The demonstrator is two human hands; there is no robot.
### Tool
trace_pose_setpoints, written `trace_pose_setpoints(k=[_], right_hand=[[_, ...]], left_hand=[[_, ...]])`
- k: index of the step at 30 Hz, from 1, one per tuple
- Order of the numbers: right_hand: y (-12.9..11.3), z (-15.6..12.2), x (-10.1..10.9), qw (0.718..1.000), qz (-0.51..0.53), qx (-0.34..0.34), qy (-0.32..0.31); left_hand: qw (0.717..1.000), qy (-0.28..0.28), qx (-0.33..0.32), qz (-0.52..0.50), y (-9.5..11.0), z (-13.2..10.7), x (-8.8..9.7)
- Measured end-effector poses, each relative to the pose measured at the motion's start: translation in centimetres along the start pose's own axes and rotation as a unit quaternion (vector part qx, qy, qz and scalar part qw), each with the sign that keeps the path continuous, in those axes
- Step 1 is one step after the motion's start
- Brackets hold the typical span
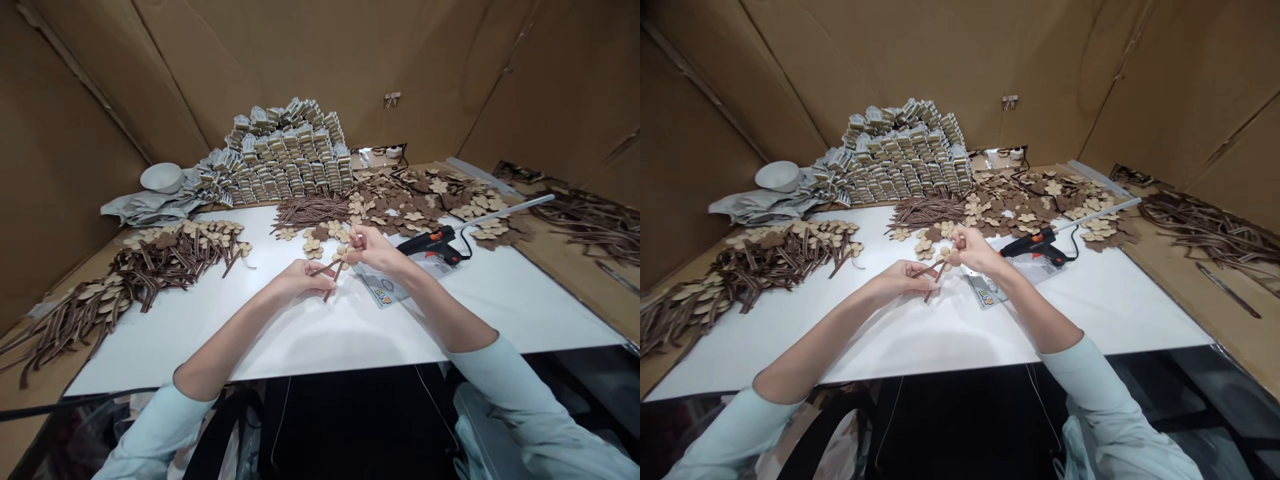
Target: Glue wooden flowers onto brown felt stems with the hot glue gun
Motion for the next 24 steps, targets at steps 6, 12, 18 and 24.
trace_pose_setpoints(k=[6,12,18,24], right_hand=[[0.7,0.5,0.4,0.996,-0.085,0.025,0.032],[-0.1,0.1,0.3,0.976,-0.193,0.08,0.066],[-0.4,0.0,0.4,0.969,-0.222,0.099,0.053],[-0.4,0.3,0.8,0.971,-0.21,0.1,0.057]], left_hand=[[0.999,0.028,0.024,-0.004,-0.2,0.1,0.7],[0.999,0.025,0.028,0.023,-0.4,0.3,1.2],[0.999,0.032,0.035,0.014,-0.5,0.2,1.0],[0.999,0.021,0.03,0.012,-0.4,0.0,0.5]])
Point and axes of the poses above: each hand's wrist, its own z-axis towards the middle knuckle, its own x-axis out of the back of the hand, y = z × x, the point moved 8 cm from there along z, towards the middle knuckle, and after that the axes turned 14 degrees about -x, right-handed, at the moved point
